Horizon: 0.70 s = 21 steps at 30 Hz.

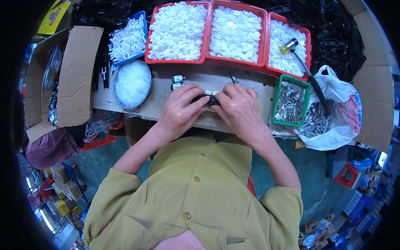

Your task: The person assembles small lock mechanisms at a workbench. They place a black lock body into a wooden jig, insert a white plastic component and a metal pin, then use a hammer to tap the pin into place. The person repeats this process for multiple units, retrieving parts from nearby trays and placing finished assemblies on the table.

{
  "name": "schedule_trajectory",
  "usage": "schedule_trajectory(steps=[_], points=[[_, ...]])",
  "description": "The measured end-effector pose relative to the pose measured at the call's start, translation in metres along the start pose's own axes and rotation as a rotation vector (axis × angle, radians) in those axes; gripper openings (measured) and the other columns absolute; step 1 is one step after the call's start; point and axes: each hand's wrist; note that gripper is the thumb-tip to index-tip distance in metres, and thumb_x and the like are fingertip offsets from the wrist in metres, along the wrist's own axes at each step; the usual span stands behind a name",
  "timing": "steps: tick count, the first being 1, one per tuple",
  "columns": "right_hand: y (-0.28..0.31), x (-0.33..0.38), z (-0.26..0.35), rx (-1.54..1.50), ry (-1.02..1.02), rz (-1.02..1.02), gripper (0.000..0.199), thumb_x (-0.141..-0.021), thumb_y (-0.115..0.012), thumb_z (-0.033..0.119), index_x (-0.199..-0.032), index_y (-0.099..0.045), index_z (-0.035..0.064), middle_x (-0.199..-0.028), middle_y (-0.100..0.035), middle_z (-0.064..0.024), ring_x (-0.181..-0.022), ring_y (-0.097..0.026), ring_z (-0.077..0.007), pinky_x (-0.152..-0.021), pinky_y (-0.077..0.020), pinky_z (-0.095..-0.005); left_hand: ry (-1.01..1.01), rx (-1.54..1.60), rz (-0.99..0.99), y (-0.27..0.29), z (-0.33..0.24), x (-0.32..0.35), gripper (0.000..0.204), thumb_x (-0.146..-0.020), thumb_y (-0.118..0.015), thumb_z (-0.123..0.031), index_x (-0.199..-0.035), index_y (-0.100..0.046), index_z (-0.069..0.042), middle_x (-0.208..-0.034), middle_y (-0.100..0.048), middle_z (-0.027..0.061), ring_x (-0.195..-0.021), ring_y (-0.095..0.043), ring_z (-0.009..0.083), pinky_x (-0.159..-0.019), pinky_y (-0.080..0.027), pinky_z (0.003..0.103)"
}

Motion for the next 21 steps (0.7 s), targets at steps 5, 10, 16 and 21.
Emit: schedule_trajectory(steps=[5, 10, 16, 21], points=[[-0.009, 0.006, -0.003, -0.081, -0.041, -0.082, 0.020, -0.079, -0.077, 0.018, -0.094, -0.067, 0.0082, -0.091, -0.058, -0.0048, -0.090, -0.059, -0.0243, -0.076, -0.0401, -0.0400, -0.026, -0.025, 0.001, -0.004, 0.003, 0.004, 0.037, -0.071, -0.075, -0.001, -0.107, -0.069, 0.000, -0.109, -0.064, 0.0148, -0.104, -0.063, 0.0331, -0.086, -0.052, 0.043], [-0.014, 0.005, -0.006, -0.138, -0.029, -0.087, 0.021, -0.078, -0.077, 0.017, -0.095, -0.068, 0.0078, -0.091, -0.059, -0.0045, -0.090, -0.059, -0.0240, -0.074, -0.0395, -0.0397, -0.058, -0.142, 0.038, -0.008, -0.005, 0.004, 0.035, -0.075, -0.069, -0.002, -0.109, -0.067, 0.007, -0.115, -0.063, 0.0209, -0.109, -0.063, 0.0373, -0.091, -0.053, 0.045], [-0.017, 0.007, -0.008, -0.138, -0.021, -0.134, 0.022, -0.077, -0.078, 0.015, -0.096, -0.068, 0.0071, -0.091, -0.059, -0.0052, -0.088, -0.059, -0.0245, -0.075, -0.0392, -0.0399, -0.022, -0.343, 0.082, -0.019, -0.028, 0.018, 0.043, -0.082, -0.067, -0.006, -0.118, -0.059, 0.017, -0.132, -0.054, 0.0337, -0.128, -0.053, 0.0477, -0.104, -0.048, 0.050], [-0.016, 0.006, -0.006, -0.107, 0.027, -0.126, 0.022, -0.077, -0.077, 0.014, -0.096, -0.068, 0.0062, -0.091, -0.059, -0.0056, -0.087, -0.059, -0.0248, -0.076, -0.0391, -0.0399, -0.013, -0.334, 0.012, -0.025, -0.028, 0.022, 0.043, -0.083, -0.069, -0.007, -0.117, -0.059, 0.017, -0.130, -0.056, 0.0337, -0.126, -0.055, 0.0478, -0.104, -0.048, 0.050]])
Point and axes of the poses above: each hand's wrist, its own x-axis away from the middle knuckle, its own y-axis out of the back of the hand, z = x × y
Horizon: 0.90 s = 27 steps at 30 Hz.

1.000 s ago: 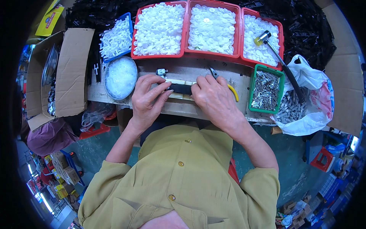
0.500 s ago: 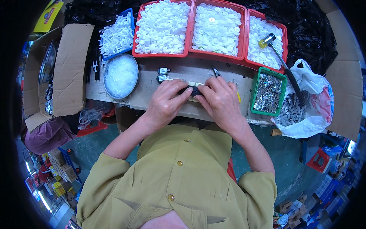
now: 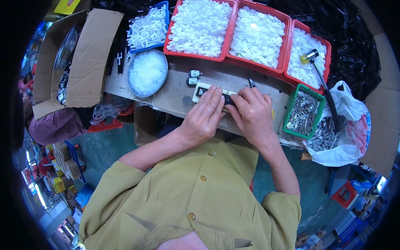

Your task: The person assembles small lock mechanisms at a workbench. They place a black lock body into a wooden jig, insert a white plastic component and a metal pin, then use a hammer to tap the pin into place. The person repeats this process for multiple units, retrieving parts from nearby trays and placing finished assemblies on the table.

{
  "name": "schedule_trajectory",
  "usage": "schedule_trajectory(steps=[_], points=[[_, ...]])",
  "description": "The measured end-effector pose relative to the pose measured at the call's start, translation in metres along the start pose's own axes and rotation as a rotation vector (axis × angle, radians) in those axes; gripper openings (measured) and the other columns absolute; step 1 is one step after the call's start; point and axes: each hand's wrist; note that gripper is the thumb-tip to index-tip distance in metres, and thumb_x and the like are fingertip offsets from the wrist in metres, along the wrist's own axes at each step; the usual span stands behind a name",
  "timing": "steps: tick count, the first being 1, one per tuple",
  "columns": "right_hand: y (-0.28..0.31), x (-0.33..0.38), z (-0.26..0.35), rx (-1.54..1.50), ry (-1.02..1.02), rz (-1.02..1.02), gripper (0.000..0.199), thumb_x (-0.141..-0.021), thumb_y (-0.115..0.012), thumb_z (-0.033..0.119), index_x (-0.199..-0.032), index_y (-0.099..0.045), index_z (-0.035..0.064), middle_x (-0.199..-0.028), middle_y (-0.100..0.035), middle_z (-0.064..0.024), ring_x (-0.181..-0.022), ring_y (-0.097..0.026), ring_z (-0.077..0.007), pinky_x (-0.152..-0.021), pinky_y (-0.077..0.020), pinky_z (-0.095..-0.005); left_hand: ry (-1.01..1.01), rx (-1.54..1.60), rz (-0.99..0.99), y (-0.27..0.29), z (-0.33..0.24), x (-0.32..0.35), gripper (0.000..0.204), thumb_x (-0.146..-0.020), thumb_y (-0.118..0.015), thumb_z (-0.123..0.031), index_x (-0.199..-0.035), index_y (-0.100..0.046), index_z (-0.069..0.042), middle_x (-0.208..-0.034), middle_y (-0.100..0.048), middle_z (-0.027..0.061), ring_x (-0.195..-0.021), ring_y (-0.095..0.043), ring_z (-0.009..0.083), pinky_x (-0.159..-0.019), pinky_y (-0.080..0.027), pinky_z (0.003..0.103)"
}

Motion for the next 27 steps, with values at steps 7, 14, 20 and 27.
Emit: schedule_trajectory(steps=[7, 14, 20, 27], points=[[0.004, -0.003, 0.000, 0.031, -0.036, 0.072, 0.025, -0.077, -0.077, 0.015, -0.099, -0.068, 0.0058, -0.095, -0.061, -0.0064, -0.092, -0.060, -0.0259, -0.077, -0.0406, -0.0405, -0.007, 0.030, -0.065, -0.008, 0.005, -0.002, 0.043, -0.080, -0.071, -0.008, -0.115, -0.062, 0.015, -0.126, -0.060, 0.0310, -0.123, -0.058, 0.0448, -0.101, -0.050, 0.045], [0.076, -0.014, -0.050, 0.090, -0.222, -0.196, 0.022, -0.082, -0.075, 0.010, -0.100, -0.069, -0.0017, -0.094, -0.068, -0.0173, -0.086, -0.067, -0.0352, -0.076, -0.0526, -0.0409, -0.022, 0.004, -0.077, -0.004, 0.010, -0.005, 0.039, -0.077, -0.075, -0.009, -0.110, -0.067, 0.010, -0.122, -0.064, 0.0251, -0.117, -0.063, 0.0396, -0.093, -0.055, 0.040], [0.107, 0.021, -0.150, 0.748, -0.394, -0.143, 0.016, -0.088, -0.068, 0.015, -0.099, -0.065, 0.0033, -0.096, -0.063, -0.0130, -0.092, -0.063, -0.0334, -0.074, -0.0507, -0.0472, -0.056, 0.015, -0.088, -0.007, 0.017, -0.008, 0.036, -0.073, -0.078, -0.008, -0.105, -0.069, 0.006, -0.117, -0.067, 0.0206, -0.111, -0.067, 0.0358, -0.087, -0.057, 0.038], [0.112, 0.027, -0.130, 0.509, -0.399, -0.202, 0.015, -0.096, -0.060, 0.014, -0.103, -0.058, 0.0016, -0.095, -0.059, -0.0171, -0.089, -0.061, -0.0392, -0.072, -0.0479, -0.0484, -0.049, 0.017, -0.071, -0.002, 0.017, -0.010, 0.036, -0.071, -0.079, -0.008, -0.102, -0.069, 0.006, -0.114, -0.067, 0.0193, -0.108, -0.068, 0.0341, -0.084, -0.058, 0.037]])
Point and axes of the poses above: each hand's wrist, its own x-axis away from the middle knuckle, its own y-axis out of the back of the hand, z = x × y
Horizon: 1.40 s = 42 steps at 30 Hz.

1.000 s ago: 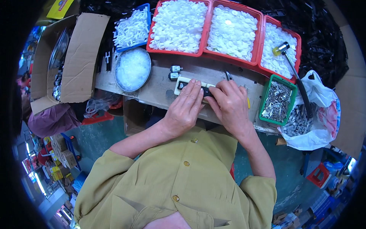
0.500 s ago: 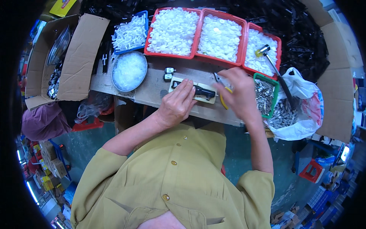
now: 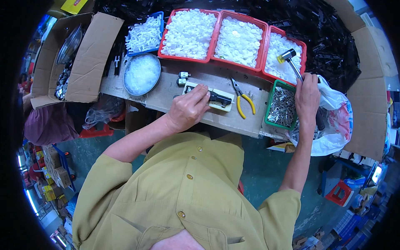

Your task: The person assembles small lock mechanisms at a workbench. They place a black lock body into a wooden jig, insert a white plastic component and a metal pin, then use a hammer to tap the pin into place. The person repeats this process for multiple units, retrieving parts from nearby trays and placing finished assemblies on the table.

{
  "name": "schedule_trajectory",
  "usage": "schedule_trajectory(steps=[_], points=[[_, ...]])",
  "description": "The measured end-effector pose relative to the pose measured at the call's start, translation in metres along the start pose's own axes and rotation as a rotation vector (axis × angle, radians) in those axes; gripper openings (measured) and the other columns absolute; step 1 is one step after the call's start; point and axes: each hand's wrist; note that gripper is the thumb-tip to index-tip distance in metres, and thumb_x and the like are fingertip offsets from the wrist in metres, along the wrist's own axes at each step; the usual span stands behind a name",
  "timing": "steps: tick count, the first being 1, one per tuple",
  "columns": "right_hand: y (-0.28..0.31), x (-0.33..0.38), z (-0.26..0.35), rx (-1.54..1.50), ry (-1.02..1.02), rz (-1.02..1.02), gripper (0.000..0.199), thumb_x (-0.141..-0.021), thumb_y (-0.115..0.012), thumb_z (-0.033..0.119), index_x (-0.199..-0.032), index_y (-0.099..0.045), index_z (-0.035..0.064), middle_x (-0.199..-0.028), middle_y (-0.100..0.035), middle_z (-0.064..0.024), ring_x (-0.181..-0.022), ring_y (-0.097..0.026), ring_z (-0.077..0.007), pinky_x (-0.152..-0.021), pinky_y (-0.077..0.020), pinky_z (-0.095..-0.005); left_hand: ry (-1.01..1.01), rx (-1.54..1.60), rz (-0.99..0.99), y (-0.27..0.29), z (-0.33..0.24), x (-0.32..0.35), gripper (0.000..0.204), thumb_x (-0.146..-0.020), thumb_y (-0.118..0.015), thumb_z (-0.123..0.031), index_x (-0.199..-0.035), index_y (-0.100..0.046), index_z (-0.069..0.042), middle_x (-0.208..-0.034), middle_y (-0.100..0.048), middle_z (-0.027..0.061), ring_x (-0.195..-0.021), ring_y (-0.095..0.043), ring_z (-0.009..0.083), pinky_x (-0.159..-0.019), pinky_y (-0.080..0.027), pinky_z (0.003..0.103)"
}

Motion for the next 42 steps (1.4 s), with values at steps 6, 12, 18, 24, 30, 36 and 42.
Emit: schedule_trajectory(steps=[6, 12, 18, 24, 30, 36, 42], points=[[0.029, 0.065, 0.087, -0.544, 0.080, 0.206, 0.013, -0.100, -0.055, 0.010, -0.109, -0.057, 0.0008, -0.090, -0.063, -0.0233, -0.082, -0.065, -0.0435, -0.068, -0.0493, -0.0463, -0.018, -0.018, 0.002, 0.003, 0.000, 0.000, 0.036, -0.072, -0.079, -0.009, -0.102, -0.068, 0.006, -0.112, -0.067, 0.0193, -0.107, -0.068, 0.0338, -0.083, -0.058, 0.037], [0.026, 0.095, 0.129, -0.582, 0.034, 0.422, 0.011, -0.100, -0.054, 0.010, -0.109, -0.055, 0.0021, -0.077, -0.060, -0.0225, -0.072, -0.063, -0.0438, -0.061, -0.0469, -0.0461, -0.070, -0.047, -0.004, -0.002, 0.002, -0.002, 0.037, -0.072, -0.078, -0.011, -0.102, -0.068, 0.007, -0.111, -0.067, 0.0206, -0.107, -0.067, 0.0340, -0.084, -0.058, 0.037], [0.044, 0.101, 0.139, -0.590, 0.110, 0.091, 0.021, -0.097, -0.058, 0.005, -0.117, -0.055, -0.0003, -0.076, -0.061, -0.0217, -0.064, -0.062, -0.0423, -0.058, -0.0482, -0.0424, -0.069, -0.061, -0.014, -0.003, 0.003, 0.000, 0.036, -0.072, -0.075, -0.011, -0.102, -0.068, 0.007, -0.111, -0.067, 0.0208, -0.108, -0.067, 0.0341, -0.085, -0.057, 0.037], [0.053, 0.094, 0.148, -0.521, 0.029, 0.227, 0.019, -0.098, -0.056, 0.004, -0.116, -0.057, -0.0001, -0.079, -0.062, -0.0232, -0.070, -0.065, -0.0406, -0.059, -0.0485, -0.0459, -0.071, -0.084, -0.009, -0.003, -0.001, 0.006, 0.037, -0.072, -0.074, -0.012, -0.102, -0.067, 0.008, -0.112, -0.067, 0.0210, -0.108, -0.067, 0.0343, -0.085, -0.057, 0.036], [0.018, 0.106, 0.141, -0.367, 0.003, 0.467, 0.017, -0.100, -0.054, 0.012, -0.115, -0.057, 0.0032, -0.080, -0.063, -0.0246, -0.073, -0.065, -0.0434, -0.061, -0.0490, -0.0502, -0.098, -0.102, -0.008, -0.002, 0.002, 0.000, 0.037, -0.072, -0.073, -0.012, -0.102, -0.067, 0.008, -0.111, -0.067, 0.0213, -0.108, -0.067, 0.0351, -0.085, -0.057, 0.036], [0.039, 0.079, 0.154, -0.435, 0.092, 0.400, 0.020, -0.100, -0.056, 0.012, -0.117, -0.058, 0.0030, -0.085, -0.065, -0.0246, -0.076, -0.066, -0.0429, -0.063, -0.0500, -0.0491, -0.005, -0.005, 0.018, 0.000, -0.003, 0.005, 0.044, -0.075, -0.071, -0.010, -0.114, -0.062, 0.010, -0.121, -0.060, 0.0229, -0.118, -0.059, 0.0363, -0.095, -0.052, 0.040], [0.041, 0.067, 0.173, -0.626, 0.232, 0.126, 0.028, -0.095, -0.062, 0.006, -0.122, -0.059, 0.0002, -0.097, -0.069, -0.0223, -0.080, -0.068, -0.0403, -0.066, -0.0529, -0.0439, -0.006, 0.072, 0.114, 0.003, -0.021, 0.018, 0.048, -0.084, -0.057, -0.008, -0.127, -0.054, 0.013, -0.129, -0.052, 0.0250, -0.126, -0.051, 0.0393, -0.107, -0.043, 0.044]])
Point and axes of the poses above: each hand's wrist, its own x-axis away from the middle knuckle, its own y-axis out of the back of the hand, z = x × y
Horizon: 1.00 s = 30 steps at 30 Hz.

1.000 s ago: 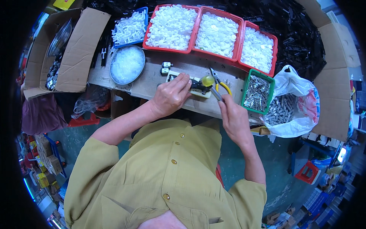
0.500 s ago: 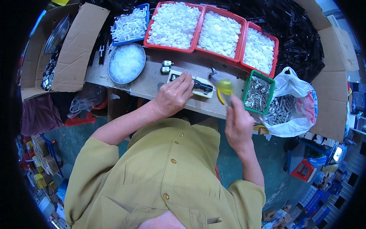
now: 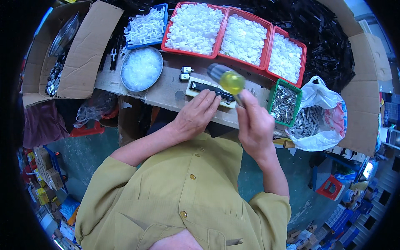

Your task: The person assembles small lock mechanisms at a workbench. They place a black lock body into a wooden jig, insert a white plastic component and a metal pin, then use a hammer to tap the pin into place. The person repeats this process for multiple units, retrieving parts from nearby trays and placing finished assemblies on the table.

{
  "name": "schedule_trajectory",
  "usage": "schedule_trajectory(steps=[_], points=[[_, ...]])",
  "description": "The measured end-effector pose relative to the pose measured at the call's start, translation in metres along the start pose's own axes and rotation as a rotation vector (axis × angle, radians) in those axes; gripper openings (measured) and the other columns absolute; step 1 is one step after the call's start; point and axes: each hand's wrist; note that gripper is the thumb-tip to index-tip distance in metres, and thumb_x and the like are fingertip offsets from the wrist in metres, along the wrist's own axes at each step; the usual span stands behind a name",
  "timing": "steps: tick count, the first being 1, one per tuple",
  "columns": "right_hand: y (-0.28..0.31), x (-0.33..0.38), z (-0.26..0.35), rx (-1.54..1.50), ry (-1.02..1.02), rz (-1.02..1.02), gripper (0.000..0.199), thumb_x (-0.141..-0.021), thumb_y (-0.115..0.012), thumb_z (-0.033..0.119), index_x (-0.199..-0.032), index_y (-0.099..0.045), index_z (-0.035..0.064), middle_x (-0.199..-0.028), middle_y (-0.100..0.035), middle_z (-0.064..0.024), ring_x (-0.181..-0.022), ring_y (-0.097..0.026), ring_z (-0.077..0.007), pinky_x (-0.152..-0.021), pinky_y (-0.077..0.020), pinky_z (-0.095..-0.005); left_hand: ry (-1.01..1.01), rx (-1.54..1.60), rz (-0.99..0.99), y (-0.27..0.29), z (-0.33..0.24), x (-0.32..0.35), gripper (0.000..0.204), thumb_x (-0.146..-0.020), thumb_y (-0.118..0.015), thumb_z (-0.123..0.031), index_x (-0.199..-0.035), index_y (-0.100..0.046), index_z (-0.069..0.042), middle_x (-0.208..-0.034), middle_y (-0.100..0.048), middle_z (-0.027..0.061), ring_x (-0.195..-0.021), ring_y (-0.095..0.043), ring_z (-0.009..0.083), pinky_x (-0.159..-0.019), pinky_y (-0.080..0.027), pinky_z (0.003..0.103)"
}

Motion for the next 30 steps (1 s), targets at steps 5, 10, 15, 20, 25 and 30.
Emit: schedule_trajectory(steps=[5, 10, 15, 20, 25, 30], points=[[-0.017, -0.004, -0.009, 0.137, -0.030, 0.268, 0.025, -0.098, -0.058, 0.017, -0.119, -0.055, 0.0041, -0.084, -0.066, -0.0234, -0.076, -0.065, -0.0452, -0.062, -0.0492, -0.0529, -0.061, -0.031, -0.016, -0.004, 0.003, 0.008, 0.049, -0.083, -0.057, -0.008, -0.126, -0.054, 0.013, -0.128, -0.053, 0.0276, -0.127, -0.052, 0.0404, -0.107, -0.045, 0.042], [-0.022, -0.008, -0.010, 0.157, -0.082, 0.241, 0.024, -0.098, -0.058, 0.017, -0.119, -0.055, 0.0053, -0.084, -0.066, -0.0225, -0.073, -0.065, -0.0428, -0.061, -0.0492, -0.0519, -0.088, -0.035, -0.057, 0.001, 0.005, 0.006, 0.046, -0.082, -0.058, -0.009, -0.122, -0.059, 0.012, -0.126, -0.057, 0.0265, -0.123, -0.056, 0.0385, -0.104, -0.048, 0.041], [-0.003, -0.005, -0.008, 0.097, -0.034, 0.107, 0.027, -0.095, -0.062, 0.008, -0.121, -0.061, 0.0043, -0.096, -0.069, -0.0245, -0.076, -0.068, -0.0397, -0.063, -0.0531, -0.0458, -0.023, 0.066, -0.135, 0.008, 0.019, 0.012, 0.036, -0.083, -0.065, -0.005, -0.116, -0.062, 0.010, -0.118, -0.063, 0.0227, -0.115, -0.061, 0.0366, -0.098, -0.052, 0.041], [-0.018, 0.008, -0.026, 0.223, -0.142, 0.270, 0.026, -0.096, -0.063, 0.012, -0.120, -0.061, 0.0031, -0.090, -0.069, -0.0206, -0.071, -0.068, -0.0386, -0.060, -0.0518, -0.0450, 0.017, -0.004, -0.137, 0.015, 0.030, 0.013, 0.028, -0.081, -0.071, -0.004, -0.107, -0.068, 0.008, -0.117, -0.066, 0.0189, -0.111, -0.064, 0.0349, -0.094, -0.054, 0.041], [-0.007, 0.017, -0.017, 0.133, -0.040, 0.142, 0.026, -0.095, -0.064, 0.013, -0.120, -0.060, 0.0046, -0.085, -0.068, -0.0184, -0.069, -0.067, -0.0370, -0.058, -0.0503, -0.0449, 0.018, -0.032, -0.148, 0.012, 0.025, 0.015, 0.029, -0.080, -0.072, -0.005, -0.106, -0.067, 0.008, -0.116, -0.066, 0.0195, -0.111, -0.064, 0.0350, -0.094, -0.054, 0.041], [-0.008, 0.029, -0.026, 0.245, -0.049, 0.248, 0.029, -0.092, -0.067, 0.012, -0.119, -0.061, 0.0056, -0.083, -0.069, -0.0151, -0.068, -0.067, -0.0312, -0.058, -0.0467, -0.0406, -0.008, -0.051, -0.162, 0.014, 0.029, 0.005, 0.028, -0.080, -0.072, -0.005, -0.105, -0.067, 0.008, -0.114, -0.067, 0.0205, -0.110, -0.065, 0.0355, -0.094, -0.054, 0.041]])
Point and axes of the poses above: each hand's wrist, its own x-axis away from the middle knuckle, its own y-axis out of the back of the hand, z = x × y
